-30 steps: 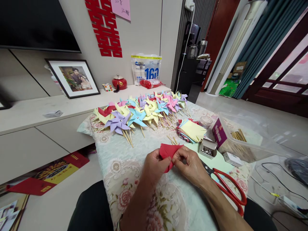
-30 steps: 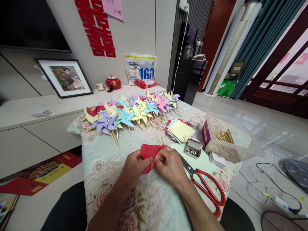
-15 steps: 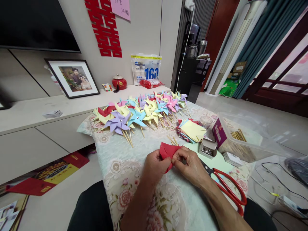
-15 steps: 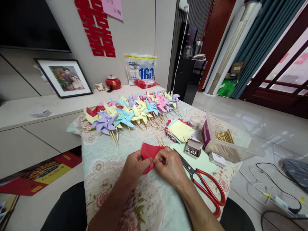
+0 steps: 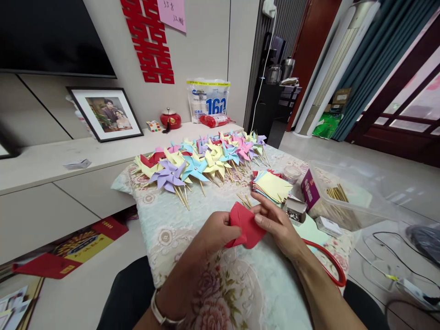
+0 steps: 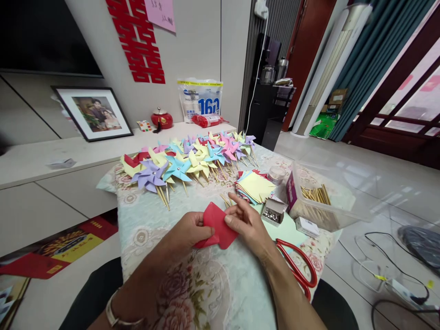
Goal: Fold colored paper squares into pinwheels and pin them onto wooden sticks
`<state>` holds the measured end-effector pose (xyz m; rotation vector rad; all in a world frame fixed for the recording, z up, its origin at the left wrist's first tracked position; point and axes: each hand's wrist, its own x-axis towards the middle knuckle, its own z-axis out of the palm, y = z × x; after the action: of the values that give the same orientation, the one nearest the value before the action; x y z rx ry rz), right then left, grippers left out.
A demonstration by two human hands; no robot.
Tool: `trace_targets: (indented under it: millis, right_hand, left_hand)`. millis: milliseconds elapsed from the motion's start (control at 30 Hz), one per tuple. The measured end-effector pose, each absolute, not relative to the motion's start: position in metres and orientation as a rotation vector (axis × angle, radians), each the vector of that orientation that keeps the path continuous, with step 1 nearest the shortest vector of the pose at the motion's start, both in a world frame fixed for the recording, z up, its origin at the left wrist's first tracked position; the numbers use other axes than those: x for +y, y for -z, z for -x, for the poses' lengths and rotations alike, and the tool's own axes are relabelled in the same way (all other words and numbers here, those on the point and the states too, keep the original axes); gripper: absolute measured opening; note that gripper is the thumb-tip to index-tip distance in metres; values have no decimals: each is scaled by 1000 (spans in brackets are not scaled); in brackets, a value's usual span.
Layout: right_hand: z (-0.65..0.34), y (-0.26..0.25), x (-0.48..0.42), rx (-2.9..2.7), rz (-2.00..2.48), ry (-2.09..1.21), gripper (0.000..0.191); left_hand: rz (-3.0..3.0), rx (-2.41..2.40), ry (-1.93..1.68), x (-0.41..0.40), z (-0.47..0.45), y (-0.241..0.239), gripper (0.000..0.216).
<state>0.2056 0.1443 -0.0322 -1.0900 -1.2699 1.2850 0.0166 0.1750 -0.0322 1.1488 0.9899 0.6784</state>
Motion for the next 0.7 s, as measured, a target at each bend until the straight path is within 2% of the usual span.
trace_targets:
  millis: [100,233,533,700]
  right_hand:
    - [-201,31,141,-1279,1048,-1416,74]
    - [-198,30,138,-1270,1022,-1488,77]
    - [-199,35,142,-1402,1181,-1335,84]
    - [-199,35,142,-1506,1279,-1181,86]
  left_hand:
    - [-1242,979,-636,183,-11,22,2]
    - [-1372,992,-577,189,-13,6,11]
    - [-1765,1195,-69,201,-27,-6,9]
    - [-1782,1202,32,206,-29,-7,10]
